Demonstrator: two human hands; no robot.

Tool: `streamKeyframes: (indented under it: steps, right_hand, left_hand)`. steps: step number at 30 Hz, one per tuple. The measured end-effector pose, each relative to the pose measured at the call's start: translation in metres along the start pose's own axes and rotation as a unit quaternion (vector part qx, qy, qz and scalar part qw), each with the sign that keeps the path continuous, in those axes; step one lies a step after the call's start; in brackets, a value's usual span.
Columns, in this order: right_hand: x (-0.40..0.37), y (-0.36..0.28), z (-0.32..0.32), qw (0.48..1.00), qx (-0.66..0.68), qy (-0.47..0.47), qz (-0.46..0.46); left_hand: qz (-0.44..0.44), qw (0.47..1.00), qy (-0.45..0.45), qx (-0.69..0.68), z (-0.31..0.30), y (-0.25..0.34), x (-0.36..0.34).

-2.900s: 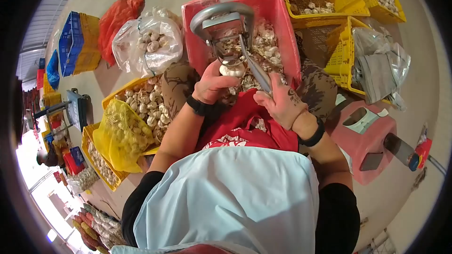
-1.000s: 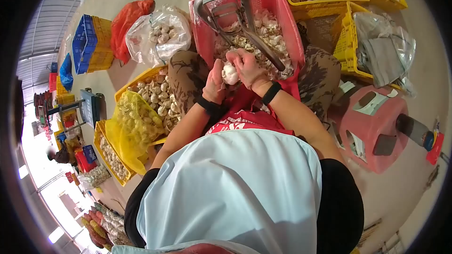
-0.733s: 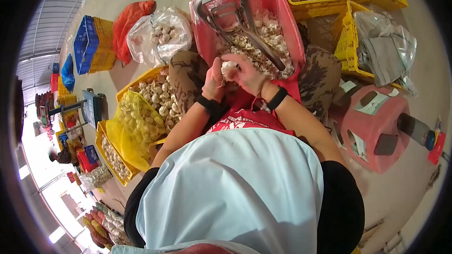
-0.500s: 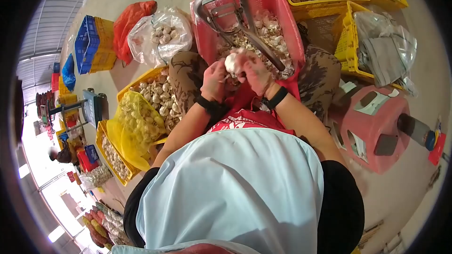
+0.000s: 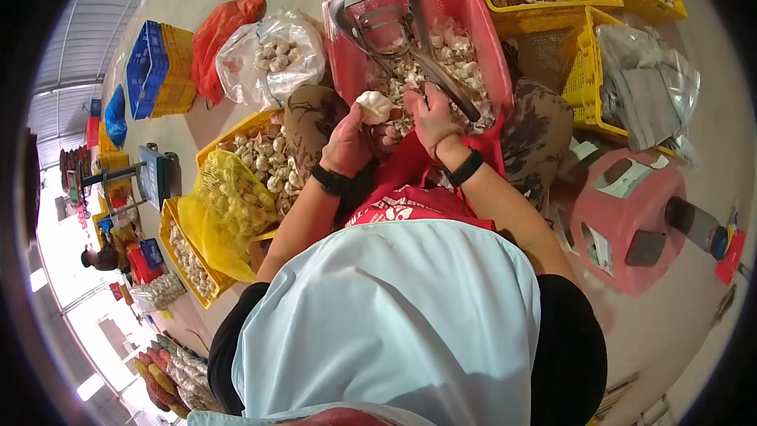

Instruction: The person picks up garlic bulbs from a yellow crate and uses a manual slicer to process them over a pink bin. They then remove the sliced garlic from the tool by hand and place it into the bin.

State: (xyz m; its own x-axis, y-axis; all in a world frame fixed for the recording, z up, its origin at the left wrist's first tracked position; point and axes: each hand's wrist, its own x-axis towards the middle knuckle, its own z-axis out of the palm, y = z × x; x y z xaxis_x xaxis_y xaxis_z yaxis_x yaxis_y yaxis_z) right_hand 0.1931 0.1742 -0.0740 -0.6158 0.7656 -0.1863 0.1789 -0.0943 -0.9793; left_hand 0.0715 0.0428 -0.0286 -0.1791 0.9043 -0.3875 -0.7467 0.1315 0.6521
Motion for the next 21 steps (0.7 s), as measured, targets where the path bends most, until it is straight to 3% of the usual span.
streamKeyframes:
  steps: [2, 5, 10, 12, 15, 17, 19, 20, 21]
  right_hand:
    - [-0.006, 0.005, 0.005, 0.995, 0.060, -0.039, -0.066]
    - [-0.010, -0.027, 0.007, 0.966, -0.064, -0.086, -0.236]
    - [-0.013, -0.046, 0.005, 0.924, -0.192, -0.090, -0.317]
    - [-0.014, -0.049, 0.003, 0.897, -0.222, -0.138, -0.357]
    - [-0.026, -0.056, -0.003, 0.901, -0.147, -0.209, -0.351]
    - [-0.025, -0.044, -0.008, 0.924, -0.118, -0.202, -0.303]
    - [-0.022, -0.030, -0.014, 0.944, -0.122, -0.175, -0.250]
    - [-0.017, -0.017, -0.019, 0.941, -0.145, -0.160, -0.260]
    - [-0.016, -0.005, -0.022, 0.958, -0.107, -0.162, -0.213]
  left_hand:
    - [-0.014, 0.999, 0.012, -0.041, -0.003, -0.005, -0.001]
    - [-0.025, 0.997, 0.015, -0.074, -0.006, -0.008, -0.001]
    - [-0.048, 0.992, -0.046, -0.103, -0.025, -0.009, 0.004]
    - [-0.002, 0.999, 0.043, -0.015, -0.017, -0.008, 0.000]
    - [0.113, 0.972, 0.118, 0.167, -0.043, -0.026, 0.012]
    - [0.126, 0.977, 0.148, 0.083, -0.047, -0.022, 0.015]
    - [0.069, 0.959, 0.163, -0.221, -0.025, 0.020, 0.006]
    - [0.108, 0.951, 0.081, -0.277, -0.036, 0.037, 0.005]
    - [0.198, 0.976, 0.077, -0.048, -0.044, 0.057, 0.004]
